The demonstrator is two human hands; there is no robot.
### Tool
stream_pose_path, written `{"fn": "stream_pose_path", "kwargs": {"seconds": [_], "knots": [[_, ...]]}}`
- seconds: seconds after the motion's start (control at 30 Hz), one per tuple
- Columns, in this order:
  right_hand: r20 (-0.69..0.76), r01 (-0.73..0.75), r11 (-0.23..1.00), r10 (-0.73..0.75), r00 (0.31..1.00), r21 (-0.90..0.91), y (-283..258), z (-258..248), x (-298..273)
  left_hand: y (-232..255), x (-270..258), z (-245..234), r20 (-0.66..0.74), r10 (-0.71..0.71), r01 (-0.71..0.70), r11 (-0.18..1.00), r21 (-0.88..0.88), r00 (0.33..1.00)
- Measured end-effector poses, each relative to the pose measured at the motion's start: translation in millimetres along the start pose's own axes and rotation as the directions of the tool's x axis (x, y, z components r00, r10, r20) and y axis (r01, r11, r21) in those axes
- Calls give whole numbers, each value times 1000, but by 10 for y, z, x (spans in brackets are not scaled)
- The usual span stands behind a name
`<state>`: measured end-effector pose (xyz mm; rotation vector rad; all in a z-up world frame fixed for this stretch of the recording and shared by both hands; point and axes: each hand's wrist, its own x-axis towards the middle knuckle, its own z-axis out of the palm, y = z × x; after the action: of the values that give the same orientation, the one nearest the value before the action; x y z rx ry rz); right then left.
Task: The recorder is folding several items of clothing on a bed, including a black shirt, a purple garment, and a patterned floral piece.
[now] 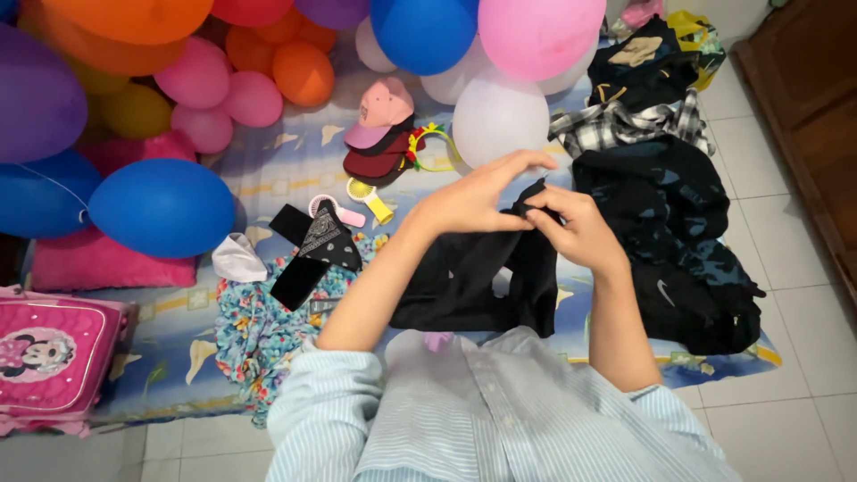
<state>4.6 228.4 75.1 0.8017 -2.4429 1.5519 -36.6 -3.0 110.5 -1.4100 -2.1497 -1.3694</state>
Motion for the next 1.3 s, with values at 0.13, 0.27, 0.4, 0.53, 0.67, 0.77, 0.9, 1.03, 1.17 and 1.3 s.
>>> {"fn": "stream_pose_path", "kwargs": {"seconds": [0.13,0.27,0.4,0.53,0.67,0.77,0.9,1.03,1.17,1.3], "knots": [[46,107,994,-106,993,-15,-93,-140,36,-12,215,-56,257,-121,163,975,-149,959],[7,243,967,-244,970,-72,-232,-222,55,168,389,-199,341,-138,182,978,-101,930],[-58,179,978,-186,981,-110,-237,-249,42,93,372,-159,309,-118,149,986,-78,944],[-78,95,992,-102,992,-86,-259,-256,60,114,363,-145,262,-51,48,999,20,964],[-61,134,991,-132,989,25,-159,-279,82,93,399,-112,229,-5,-11,998,66,973],[-53,159,984,-155,986,85,-132,-331,110,2,458,-72,256,-25,19,1000,25,966],[-66,170,983,-165,984,69,-117,-362,128,-16,520,-24,250,-14,17,1000,-9,968],[-133,193,981,-193,972,-14,-95,-427,160,13,640,-8,135,-30,20,997,80,990],[-130,262,960,-274,953,-99,-127,-447,248,51,804,-61,-50,20,-16,996,86,999],[-100,303,944,-317,943,-132,-4,-352,364,103,1233,-211,-147,82,-68,993,99,986]]}}
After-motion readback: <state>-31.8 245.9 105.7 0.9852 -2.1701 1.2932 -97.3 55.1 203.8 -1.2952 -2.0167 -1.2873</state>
